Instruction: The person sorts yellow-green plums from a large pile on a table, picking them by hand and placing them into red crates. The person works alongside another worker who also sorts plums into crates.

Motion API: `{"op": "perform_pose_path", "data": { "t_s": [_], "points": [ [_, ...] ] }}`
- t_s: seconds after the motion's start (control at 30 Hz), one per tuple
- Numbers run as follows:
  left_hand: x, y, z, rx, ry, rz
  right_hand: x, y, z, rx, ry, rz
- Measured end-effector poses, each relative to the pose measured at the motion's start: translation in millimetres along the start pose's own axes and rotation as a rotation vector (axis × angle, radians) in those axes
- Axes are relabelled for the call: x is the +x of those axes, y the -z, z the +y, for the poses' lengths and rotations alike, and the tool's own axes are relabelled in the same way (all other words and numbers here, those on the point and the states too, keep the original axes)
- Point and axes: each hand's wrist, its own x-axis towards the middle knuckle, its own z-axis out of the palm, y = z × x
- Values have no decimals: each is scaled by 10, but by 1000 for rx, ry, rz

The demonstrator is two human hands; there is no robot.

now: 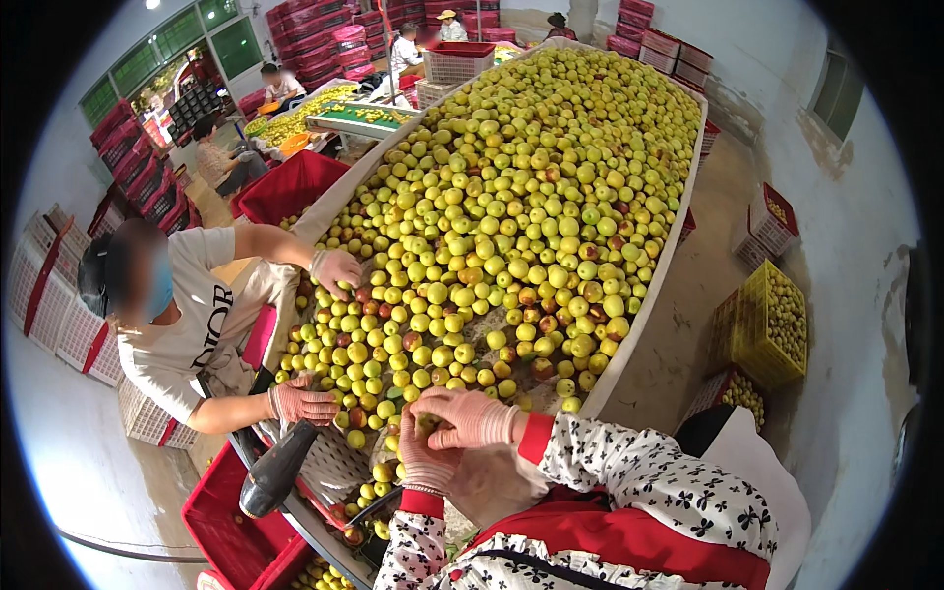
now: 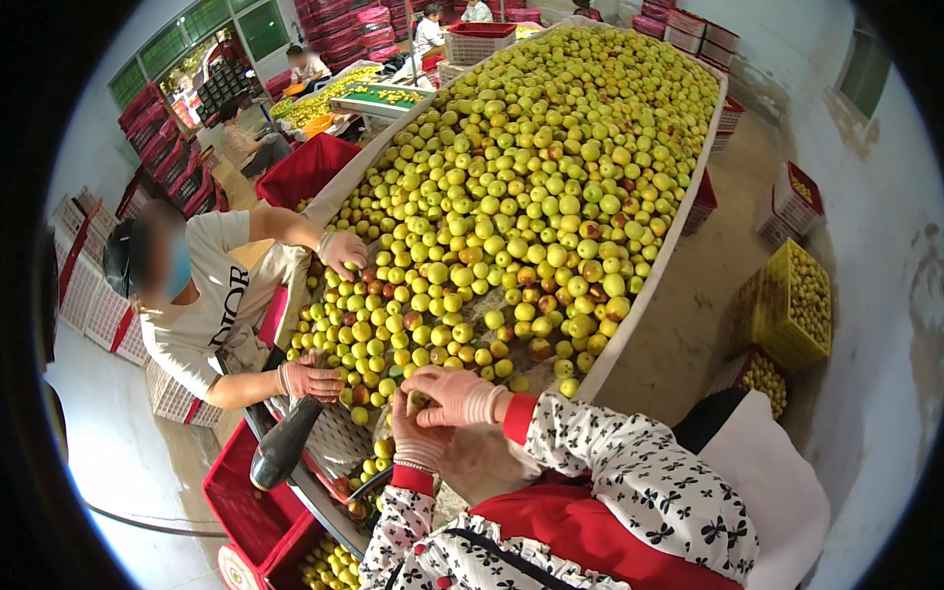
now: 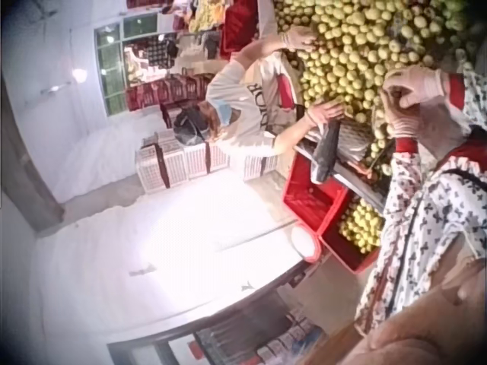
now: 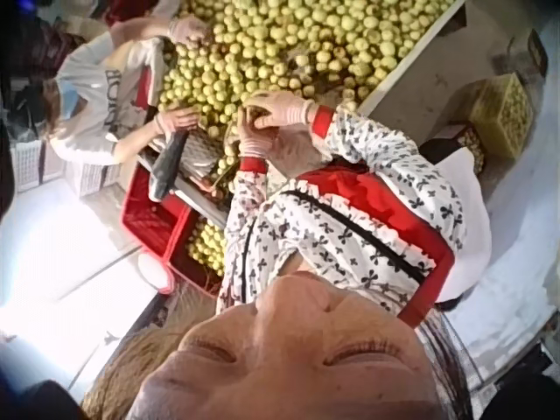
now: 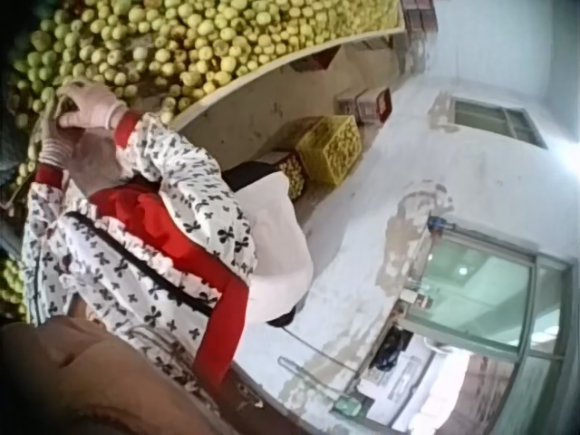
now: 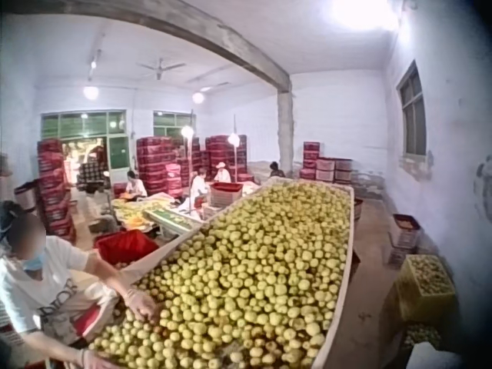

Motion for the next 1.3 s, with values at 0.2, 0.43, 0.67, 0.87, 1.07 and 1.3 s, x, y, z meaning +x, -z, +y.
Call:
{"op": "perform_pose_path", "data": {
  "t_s": [0.2, 0.43, 0.67, 0.87, 1.07, 1.3],
  "points": [
    [-127, 108, 201, -157, -108, 115, 246, 1205, 582, -265, -516, -1],
    [-208, 266, 311, -150, 70, -124, 1187, 1593, 1483, -554, -562, 180],
    [-242, 247, 355, -178, 141, -153, 2066, 1522, 2177, -731, -506, 156],
    [-213, 271, 311, -252, 106, -83, 1956, 1146, 1851, -822, -503, -23],
    [-176, 155, 198, -43, -163, -174, 1263, 531, 1228, -362, -271, -61],
    [-123, 247, 99, -107, -139, 72, 150, -149, 321, -86, 115, -17]
  ]
}}
